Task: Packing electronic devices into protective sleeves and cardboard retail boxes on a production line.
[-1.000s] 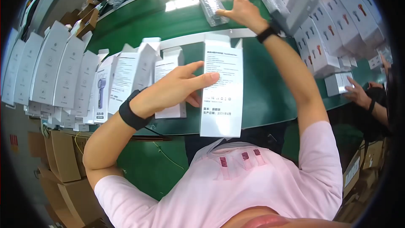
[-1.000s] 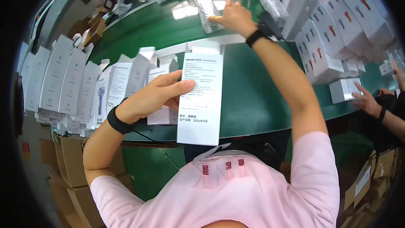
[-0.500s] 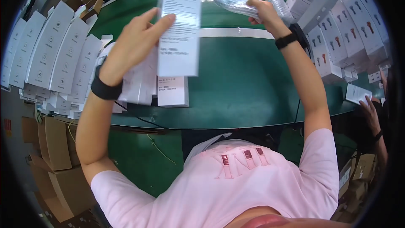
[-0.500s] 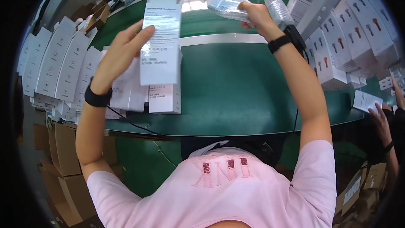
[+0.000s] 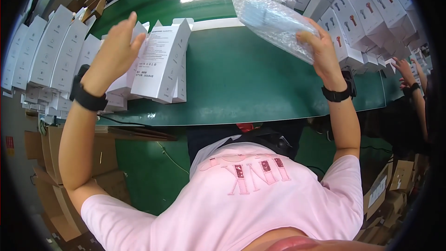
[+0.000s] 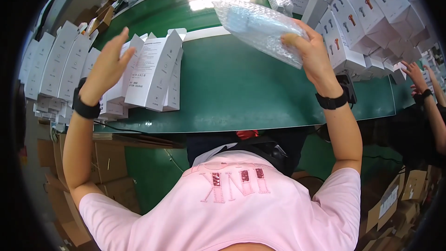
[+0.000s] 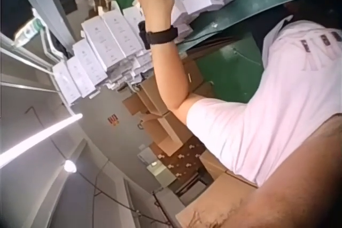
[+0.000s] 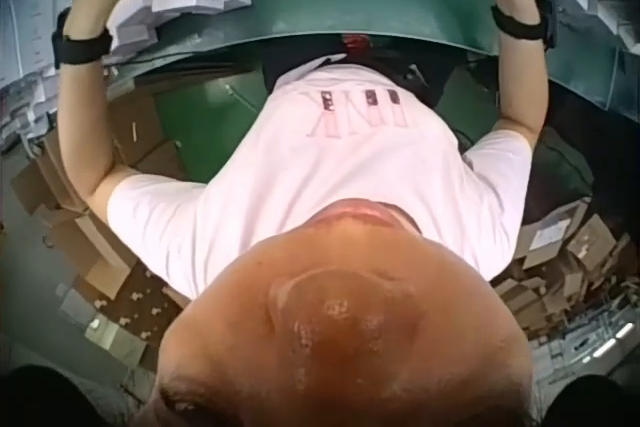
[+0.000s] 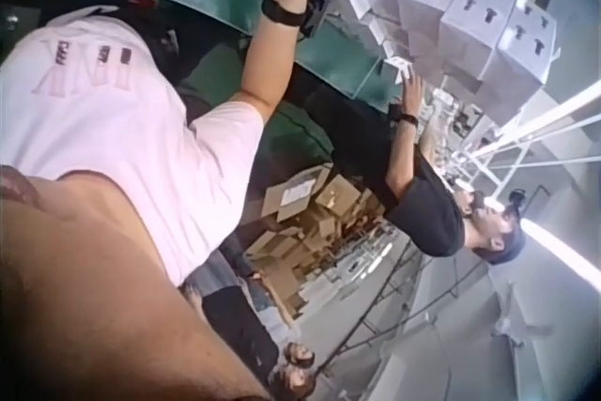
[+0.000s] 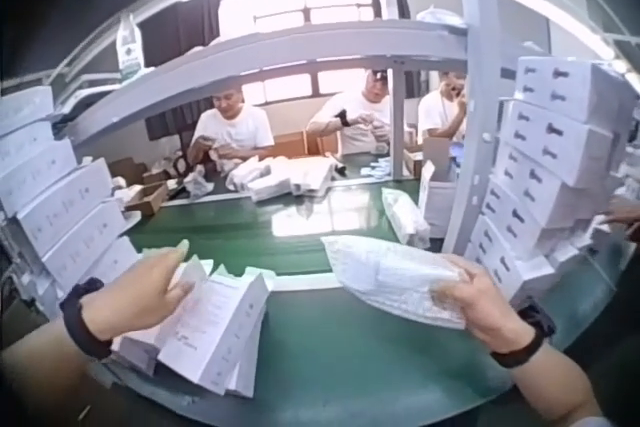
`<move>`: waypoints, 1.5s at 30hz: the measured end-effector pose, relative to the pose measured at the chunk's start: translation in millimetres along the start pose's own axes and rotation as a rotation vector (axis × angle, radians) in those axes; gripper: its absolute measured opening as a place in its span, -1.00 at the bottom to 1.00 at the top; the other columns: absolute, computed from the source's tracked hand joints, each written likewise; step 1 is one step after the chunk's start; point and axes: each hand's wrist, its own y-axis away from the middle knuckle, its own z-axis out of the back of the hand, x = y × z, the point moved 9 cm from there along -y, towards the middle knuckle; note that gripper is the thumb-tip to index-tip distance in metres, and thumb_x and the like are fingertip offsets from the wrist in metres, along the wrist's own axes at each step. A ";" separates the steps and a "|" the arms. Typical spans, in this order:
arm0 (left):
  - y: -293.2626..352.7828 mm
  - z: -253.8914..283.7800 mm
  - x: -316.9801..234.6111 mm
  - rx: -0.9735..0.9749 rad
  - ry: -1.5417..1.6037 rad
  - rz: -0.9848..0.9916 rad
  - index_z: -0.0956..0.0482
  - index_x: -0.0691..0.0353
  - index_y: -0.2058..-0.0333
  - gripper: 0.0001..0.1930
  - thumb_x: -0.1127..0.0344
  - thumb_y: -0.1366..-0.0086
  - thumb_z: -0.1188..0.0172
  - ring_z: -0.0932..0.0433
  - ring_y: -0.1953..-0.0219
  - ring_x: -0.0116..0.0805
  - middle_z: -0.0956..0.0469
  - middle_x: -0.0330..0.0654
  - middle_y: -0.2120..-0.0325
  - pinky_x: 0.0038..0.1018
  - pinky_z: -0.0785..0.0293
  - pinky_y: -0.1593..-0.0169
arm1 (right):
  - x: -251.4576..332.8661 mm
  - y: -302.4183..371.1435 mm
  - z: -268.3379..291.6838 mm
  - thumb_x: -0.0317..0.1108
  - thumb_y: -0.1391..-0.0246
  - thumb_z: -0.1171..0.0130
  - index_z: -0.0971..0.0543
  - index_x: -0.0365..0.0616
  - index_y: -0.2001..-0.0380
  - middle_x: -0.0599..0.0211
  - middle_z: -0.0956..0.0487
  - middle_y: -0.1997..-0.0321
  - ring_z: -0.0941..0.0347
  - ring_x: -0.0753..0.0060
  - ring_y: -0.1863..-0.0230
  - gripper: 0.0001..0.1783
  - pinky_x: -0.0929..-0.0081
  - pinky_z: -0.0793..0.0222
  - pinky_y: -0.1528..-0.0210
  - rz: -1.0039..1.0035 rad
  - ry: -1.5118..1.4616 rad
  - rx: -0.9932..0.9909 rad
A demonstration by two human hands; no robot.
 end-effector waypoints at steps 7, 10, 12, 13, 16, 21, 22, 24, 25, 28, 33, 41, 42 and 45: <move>48.6 65.0 -153.6 -0.070 0.357 -0.255 -0.10 0.33 -0.36 0.09 0.14 0.09 -0.53 -0.25 -0.33 0.04 -0.25 0.10 -0.30 -0.23 -0.14 -0.35 | 59.1 41.9 -23.4 -0.39 0.15 -0.24 -0.53 -0.31 -0.03 0.26 -0.59 0.05 -0.49 0.48 0.06 -0.43 0.53 -0.36 -0.07 0.281 0.352 0.170; 52.9 37.6 -181.1 -0.079 0.316 -0.323 -0.14 0.34 -0.33 0.11 0.27 0.20 -0.59 -0.31 -0.29 0.04 -0.24 0.07 -0.30 -0.24 -0.24 -0.29 | 92.9 68.8 -70.6 -0.44 0.23 -0.24 -0.53 -0.27 -0.03 0.24 -0.60 0.07 -0.50 0.47 0.05 -0.40 0.53 -0.37 -0.06 0.549 0.236 0.456; 52.7 3.4 -171.7 -0.078 0.620 -0.289 -0.25 0.34 -0.25 -0.05 0.34 0.14 -0.54 -0.42 -0.17 0.01 -0.38 0.08 -0.15 -0.26 -0.35 -0.20 | 112.0 84.7 -90.3 -0.36 0.23 -0.32 -0.49 -0.35 -0.07 0.20 -0.55 -0.02 -0.47 0.46 -0.01 -0.32 0.49 -0.34 -0.11 0.588 0.388 0.480; 56.4 -10.6 -169.5 -0.057 0.790 -0.243 -0.33 0.33 -0.20 -0.16 0.37 0.11 -0.51 -0.48 -0.08 0.01 -0.47 0.09 -0.04 -0.26 -0.41 -0.14 | 115.8 87.1 -84.7 -0.31 0.26 -0.38 -0.44 -0.37 -0.12 0.18 -0.52 -0.05 -0.46 0.39 -0.04 -0.22 0.43 -0.32 -0.14 0.625 0.332 0.337; 72.5 -48.0 -164.3 -0.023 1.008 -0.035 -0.41 0.36 -0.12 -0.29 0.39 0.05 -0.47 -0.56 0.02 -0.14 -0.54 0.03 0.06 -0.33 -0.45 -0.07 | 154.8 103.4 -61.0 -0.16 0.38 -0.55 -0.49 -0.35 -0.05 0.17 -0.53 0.02 -0.45 0.15 -0.02 -0.14 0.28 -0.33 -0.12 1.036 0.616 -0.052; 79.2 -88.3 -164.8 -0.081 1.236 0.152 -0.41 0.37 -0.11 -0.30 0.37 0.02 -0.49 -0.55 0.04 -0.32 -0.54 -0.07 0.05 -0.41 -0.44 -0.04 | 140.6 106.8 -82.0 -0.34 0.26 -0.47 -0.61 -0.27 0.23 0.16 -0.57 0.25 -0.47 0.09 0.17 -0.56 0.28 -0.39 0.11 0.999 0.816 0.098; 78.8 -89.5 -163.7 -0.110 1.267 0.168 -0.42 0.38 -0.11 -0.31 0.38 0.02 -0.49 -0.55 0.05 -0.33 -0.55 -0.09 0.05 -0.41 -0.45 -0.04 | 134.3 106.5 -86.7 -0.42 0.21 -0.41 -0.61 -0.27 0.22 0.19 -0.57 0.26 -0.46 0.10 0.22 -0.61 0.28 -0.39 0.15 1.000 0.776 0.164; 77.5 -92.0 -165.1 -0.101 1.344 0.177 -0.43 0.37 -0.10 -0.33 0.36 0.00 -0.48 -0.54 0.05 -0.35 -0.54 -0.12 0.05 -0.42 -0.45 -0.04 | 126.4 112.0 -103.2 -0.54 0.14 -0.27 -0.60 -0.30 0.16 0.20 -0.58 0.25 -0.45 0.13 0.32 -0.64 0.27 -0.39 0.22 1.044 0.706 0.289; 76.5 -93.9 -164.2 -0.090 1.416 0.183 -0.44 0.37 -0.09 -0.35 0.33 -0.02 -0.48 -0.54 0.04 -0.37 -0.53 -0.14 0.05 -0.43 -0.44 -0.04 | 126.4 119.5 -113.0 -0.51 0.15 -0.26 -0.60 -0.32 0.14 0.17 -0.59 0.23 -0.46 0.15 0.32 -0.61 0.27 -0.40 0.22 1.085 0.721 0.290; 79.5 -123.7 -169.8 0.152 2.030 0.282 -0.41 0.34 -0.12 -0.33 0.26 -0.04 -0.44 -0.52 0.01 -0.38 -0.51 -0.15 0.03 -0.43 -0.44 -0.06 | 123.1 132.1 -136.7 -0.45 0.17 -0.21 -0.59 -0.38 0.10 0.08 -0.61 0.14 -0.46 0.22 0.31 -0.54 0.26 -0.41 0.22 1.189 0.771 0.248; 84.9 -130.8 -183.9 0.285 2.339 0.325 -0.30 0.33 -0.20 -0.25 0.24 -0.04 -0.39 -0.52 0.00 -0.32 -0.50 -0.11 0.04 -0.40 -0.46 -0.08 | 125.3 130.3 -139.2 -0.52 0.17 -0.22 -0.59 -0.36 0.10 0.08 -0.62 0.12 -0.45 0.21 0.28 -0.55 0.26 -0.42 0.21 1.217 0.745 0.190; 80.9 -70.1 -137.5 -0.375 1.012 0.067 -0.57 0.32 0.04 -0.45 0.49 0.11 -0.44 -0.50 0.09 -0.19 -0.52 -0.08 0.12 -0.34 -0.43 0.04 | 123.0 104.5 -113.1 -0.50 0.01 -0.24 -0.60 -0.34 0.15 0.05 -0.55 0.06 -0.47 0.06 0.18 -0.70 0.27 -0.41 0.10 0.905 0.615 0.197; 83.8 -53.6 -145.4 -0.481 0.681 -0.043 -0.60 0.30 0.07 -0.46 0.50 0.14 -0.43 -0.49 0.11 -0.13 -0.52 -0.06 0.13 -0.32 -0.42 0.06 | 123.0 108.2 -117.9 -0.49 0.02 -0.26 -0.62 -0.33 0.17 0.03 -0.55 0.06 -0.47 0.05 0.18 -0.71 0.26 -0.41 0.10 0.930 0.653 0.249; 86.8 -50.3 -147.8 -0.505 0.625 -0.030 -0.62 0.29 0.16 -0.53 0.50 0.17 -0.42 -0.43 0.08 -0.04 -0.50 -0.05 0.07 -0.24 -0.36 0.03 | 115.6 133.7 -134.0 -0.46 0.30 -0.31 -0.65 -0.30 0.29 0.05 -0.60 0.13 -0.47 0.10 0.21 -0.64 0.26 -0.38 0.24 1.095 0.848 0.156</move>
